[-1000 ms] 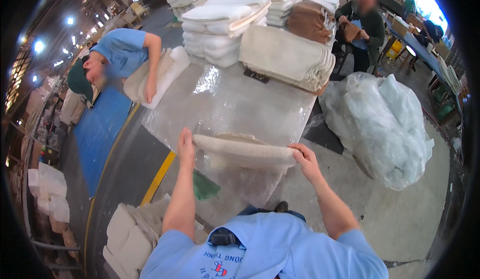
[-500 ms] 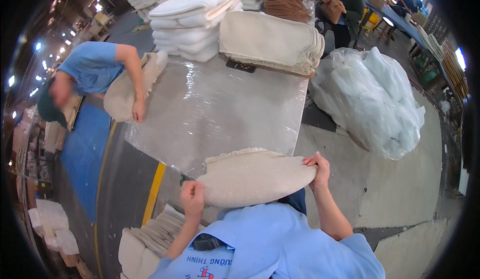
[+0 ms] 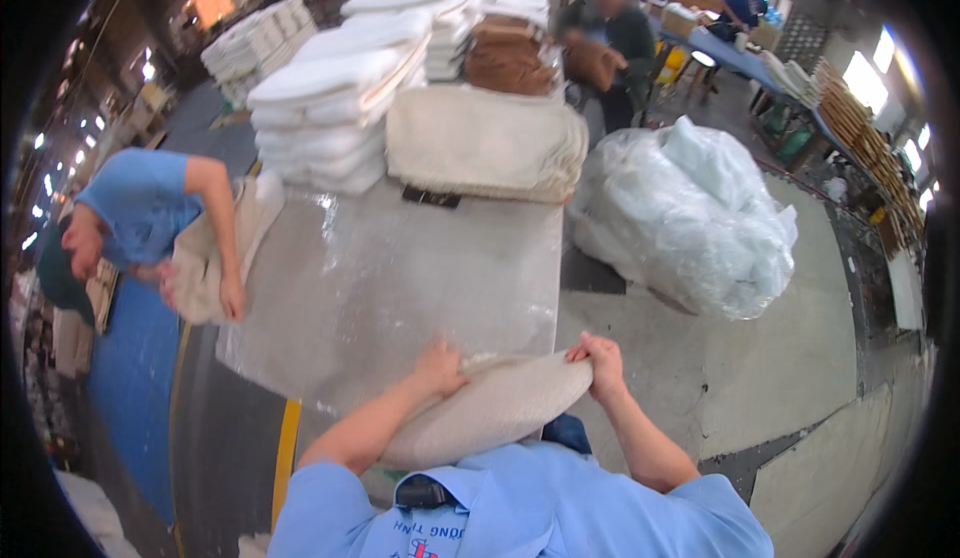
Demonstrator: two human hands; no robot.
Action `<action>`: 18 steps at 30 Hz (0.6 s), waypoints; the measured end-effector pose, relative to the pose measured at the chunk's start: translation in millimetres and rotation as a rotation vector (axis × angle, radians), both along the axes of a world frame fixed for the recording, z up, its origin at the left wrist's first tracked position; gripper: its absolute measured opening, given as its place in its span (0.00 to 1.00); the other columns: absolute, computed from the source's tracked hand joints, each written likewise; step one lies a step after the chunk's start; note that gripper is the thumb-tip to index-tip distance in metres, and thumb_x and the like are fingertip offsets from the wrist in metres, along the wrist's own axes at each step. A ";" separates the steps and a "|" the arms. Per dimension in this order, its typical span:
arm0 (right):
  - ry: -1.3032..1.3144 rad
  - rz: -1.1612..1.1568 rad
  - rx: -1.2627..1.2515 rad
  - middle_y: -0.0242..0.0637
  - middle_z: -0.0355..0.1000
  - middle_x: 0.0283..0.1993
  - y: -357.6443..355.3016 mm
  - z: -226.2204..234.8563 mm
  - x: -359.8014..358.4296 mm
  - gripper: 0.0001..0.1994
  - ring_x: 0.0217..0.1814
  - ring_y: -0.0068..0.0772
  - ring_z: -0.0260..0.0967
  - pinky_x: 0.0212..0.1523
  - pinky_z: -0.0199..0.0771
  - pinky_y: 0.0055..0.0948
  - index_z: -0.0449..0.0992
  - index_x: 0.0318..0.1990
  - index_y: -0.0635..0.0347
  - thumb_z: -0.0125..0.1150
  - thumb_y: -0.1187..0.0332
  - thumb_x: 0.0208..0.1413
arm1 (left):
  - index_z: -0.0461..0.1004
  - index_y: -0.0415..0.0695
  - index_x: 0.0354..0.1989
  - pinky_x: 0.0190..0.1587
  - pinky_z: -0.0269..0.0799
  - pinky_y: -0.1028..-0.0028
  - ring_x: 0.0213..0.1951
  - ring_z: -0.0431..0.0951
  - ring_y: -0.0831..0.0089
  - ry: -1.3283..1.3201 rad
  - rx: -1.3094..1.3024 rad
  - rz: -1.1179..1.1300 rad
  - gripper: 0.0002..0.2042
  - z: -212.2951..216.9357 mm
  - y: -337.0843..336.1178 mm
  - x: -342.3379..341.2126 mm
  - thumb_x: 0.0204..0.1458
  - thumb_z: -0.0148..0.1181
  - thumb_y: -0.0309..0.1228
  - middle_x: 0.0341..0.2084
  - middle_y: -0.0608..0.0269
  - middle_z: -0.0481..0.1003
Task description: The person folds beige cloths on a metal table, aligning edges and stacking them. Another worker across the table performs similar folding tasks. The camera wearer handles cloths one at a time, smoothing and folding them before placing them in a stack.
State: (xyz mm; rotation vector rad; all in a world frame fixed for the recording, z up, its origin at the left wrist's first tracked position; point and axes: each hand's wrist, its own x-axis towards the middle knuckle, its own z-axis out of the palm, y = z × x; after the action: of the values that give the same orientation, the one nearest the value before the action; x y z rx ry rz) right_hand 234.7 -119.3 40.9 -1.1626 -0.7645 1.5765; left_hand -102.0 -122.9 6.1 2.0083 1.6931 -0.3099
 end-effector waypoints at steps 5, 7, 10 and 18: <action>0.018 -0.061 0.037 0.45 0.76 0.23 -11.6 10.7 3.7 0.27 0.27 0.34 0.72 0.36 0.72 0.33 0.74 0.18 0.63 0.58 0.56 0.71 | 0.81 0.40 0.44 0.51 0.75 0.52 0.47 0.81 0.47 -0.370 -0.033 0.168 0.19 -0.4 6.2 6.1 0.57 0.63 0.45 0.42 0.41 0.79; 0.023 -0.113 0.095 0.45 0.75 0.23 -16.3 12.0 16.8 0.29 0.27 0.35 0.72 0.36 0.72 0.33 0.74 0.18 0.63 0.57 0.55 0.72 | 0.78 0.38 0.41 0.48 0.74 0.51 0.46 0.81 0.45 -0.500 -0.029 0.270 0.18 5.8 6.6 18.1 0.58 0.61 0.44 0.41 0.40 0.80; 0.036 -0.154 0.098 0.45 0.75 0.22 -12.8 16.5 40.4 0.30 0.27 0.35 0.72 0.37 0.72 0.34 0.74 0.17 0.63 0.55 0.54 0.73 | 0.78 0.39 0.44 0.50 0.74 0.52 0.48 0.81 0.44 -0.559 -0.027 0.319 0.20 9.1 7.7 47.4 0.57 0.61 0.46 0.44 0.41 0.81; -0.856 0.739 0.017 0.45 0.82 0.34 48.8 53.2 43.6 0.19 0.37 0.38 0.80 0.46 0.78 0.37 0.84 0.37 0.63 0.66 0.53 0.63 | 0.78 0.43 0.61 0.59 0.76 0.59 0.55 0.83 0.52 -0.347 -0.268 0.121 0.31 0.1 16.1 60.5 0.53 0.71 0.50 0.53 0.45 0.82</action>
State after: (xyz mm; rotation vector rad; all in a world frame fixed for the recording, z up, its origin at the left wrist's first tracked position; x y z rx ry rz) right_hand 278.2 -70.5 94.2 -1.6723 -1.9321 1.5851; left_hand -41.5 -106.8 6.2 1.6485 1.4615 -0.1275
